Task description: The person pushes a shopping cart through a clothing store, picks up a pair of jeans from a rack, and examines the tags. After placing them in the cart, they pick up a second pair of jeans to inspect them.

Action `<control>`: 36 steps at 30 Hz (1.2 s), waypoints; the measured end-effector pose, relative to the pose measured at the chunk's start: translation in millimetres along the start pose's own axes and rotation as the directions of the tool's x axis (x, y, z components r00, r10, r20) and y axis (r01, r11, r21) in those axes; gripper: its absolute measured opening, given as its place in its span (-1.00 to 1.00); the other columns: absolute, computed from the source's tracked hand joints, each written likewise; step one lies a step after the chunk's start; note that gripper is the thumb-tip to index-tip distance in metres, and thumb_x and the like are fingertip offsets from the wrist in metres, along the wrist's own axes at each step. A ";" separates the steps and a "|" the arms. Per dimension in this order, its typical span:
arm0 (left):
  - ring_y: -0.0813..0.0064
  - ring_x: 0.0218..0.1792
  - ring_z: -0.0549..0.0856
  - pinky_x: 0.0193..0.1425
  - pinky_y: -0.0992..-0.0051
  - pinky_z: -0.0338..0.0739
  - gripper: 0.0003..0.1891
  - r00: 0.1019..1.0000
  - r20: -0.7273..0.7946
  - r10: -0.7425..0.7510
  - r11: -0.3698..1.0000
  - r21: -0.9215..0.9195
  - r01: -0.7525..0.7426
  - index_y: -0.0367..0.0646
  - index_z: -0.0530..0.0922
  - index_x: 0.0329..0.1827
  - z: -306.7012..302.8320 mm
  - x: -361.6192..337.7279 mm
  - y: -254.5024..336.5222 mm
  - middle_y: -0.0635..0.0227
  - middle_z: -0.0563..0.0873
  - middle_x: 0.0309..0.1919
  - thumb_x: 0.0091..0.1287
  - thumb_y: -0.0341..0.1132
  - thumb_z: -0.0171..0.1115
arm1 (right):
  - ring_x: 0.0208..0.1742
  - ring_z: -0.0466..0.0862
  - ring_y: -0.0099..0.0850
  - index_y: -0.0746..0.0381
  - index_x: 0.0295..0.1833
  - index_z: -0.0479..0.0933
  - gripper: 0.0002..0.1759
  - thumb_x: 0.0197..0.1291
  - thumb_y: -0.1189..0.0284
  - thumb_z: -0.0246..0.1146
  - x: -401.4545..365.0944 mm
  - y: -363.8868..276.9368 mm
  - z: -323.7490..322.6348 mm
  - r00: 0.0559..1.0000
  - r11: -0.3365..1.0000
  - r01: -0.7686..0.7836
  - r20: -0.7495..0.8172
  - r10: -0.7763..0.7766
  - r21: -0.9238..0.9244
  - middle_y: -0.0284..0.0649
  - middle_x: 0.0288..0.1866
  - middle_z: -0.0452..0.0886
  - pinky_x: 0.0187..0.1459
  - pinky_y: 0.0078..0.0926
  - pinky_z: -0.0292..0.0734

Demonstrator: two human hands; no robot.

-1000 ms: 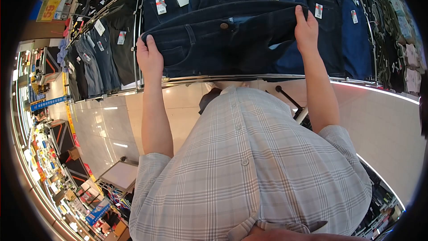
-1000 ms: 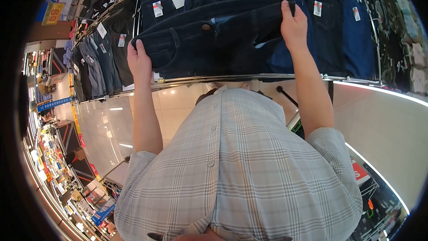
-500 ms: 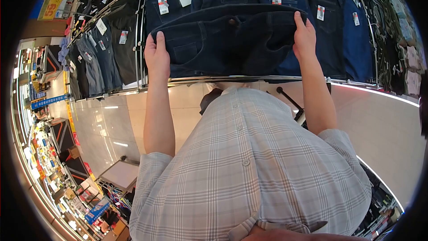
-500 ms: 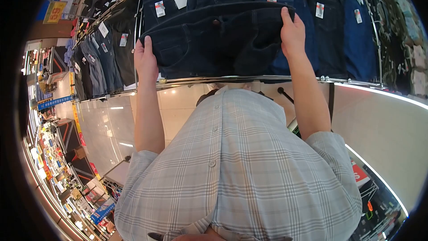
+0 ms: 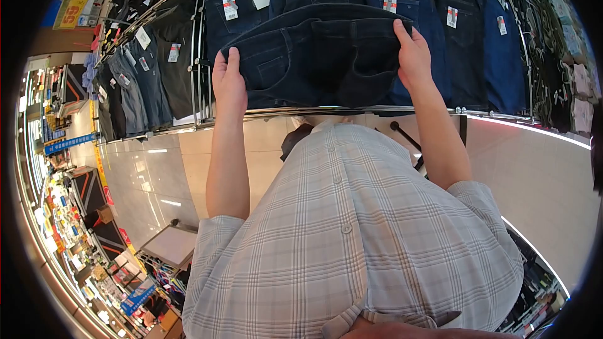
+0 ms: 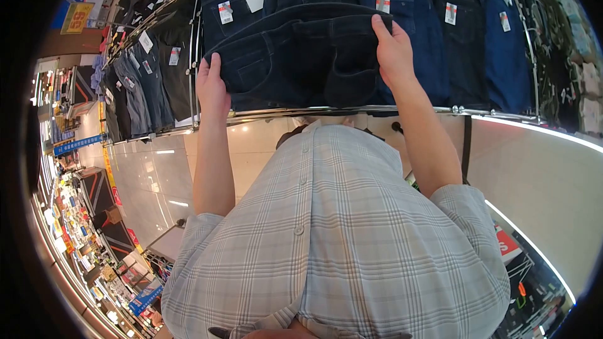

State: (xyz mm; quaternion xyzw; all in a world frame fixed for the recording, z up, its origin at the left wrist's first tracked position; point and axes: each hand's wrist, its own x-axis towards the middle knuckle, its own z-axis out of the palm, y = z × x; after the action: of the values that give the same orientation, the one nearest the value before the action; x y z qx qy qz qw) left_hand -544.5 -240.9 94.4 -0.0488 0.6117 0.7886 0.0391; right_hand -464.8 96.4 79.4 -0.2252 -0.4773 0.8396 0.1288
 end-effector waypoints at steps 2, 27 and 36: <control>0.45 0.11 0.70 0.25 0.42 0.61 -0.68 1.000 0.023 0.003 1.000 0.027 -0.004 -0.24 0.51 0.28 -0.1 -0.1 -0.3 0.23 0.71 0.14 0.61 -0.25 0.09 | -0.02 0.69 -0.53 0.28 0.06 0.64 -0.72 0.51 0.28 0.22 0.5 4.4 -1.4 1.000 1.000 -0.006 0.012 0.006 0.000 -0.27 -0.03 0.75 0.08 -0.57 0.52; 0.49 0.14 0.68 0.27 0.49 0.54 -0.68 0.973 0.226 -0.042 0.999 -0.004 0.044 -0.29 0.52 0.29 -25.9 34.2 6.1 0.21 0.72 0.15 0.63 -0.29 0.04 | -0.04 0.71 -0.50 0.36 0.08 0.61 -0.74 0.50 0.39 0.20 -29.5 17.5 43.5 0.992 0.994 0.057 -0.120 -0.045 0.095 -0.21 -0.02 0.75 0.06 -0.56 0.57; 0.61 0.00 0.70 0.15 0.58 0.57 -0.70 0.934 0.352 -0.059 0.991 0.131 0.013 -0.31 0.53 0.27 -42.8 47.5 2.8 0.30 0.76 0.03 0.60 -0.34 0.10 | 0.04 0.72 -0.46 0.33 0.14 0.60 -0.72 0.51 0.36 0.20 -40.1 43.9 80.9 0.996 0.996 0.040 -0.087 -0.033 0.081 -0.19 0.06 0.75 0.14 -0.52 0.58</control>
State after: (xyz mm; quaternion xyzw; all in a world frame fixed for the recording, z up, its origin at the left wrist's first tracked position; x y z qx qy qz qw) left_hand -590.7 -282.9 80.6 0.0858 0.6421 0.7434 0.1665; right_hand -470.7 -3.5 87.8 -0.2468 -0.4401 0.8457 0.1737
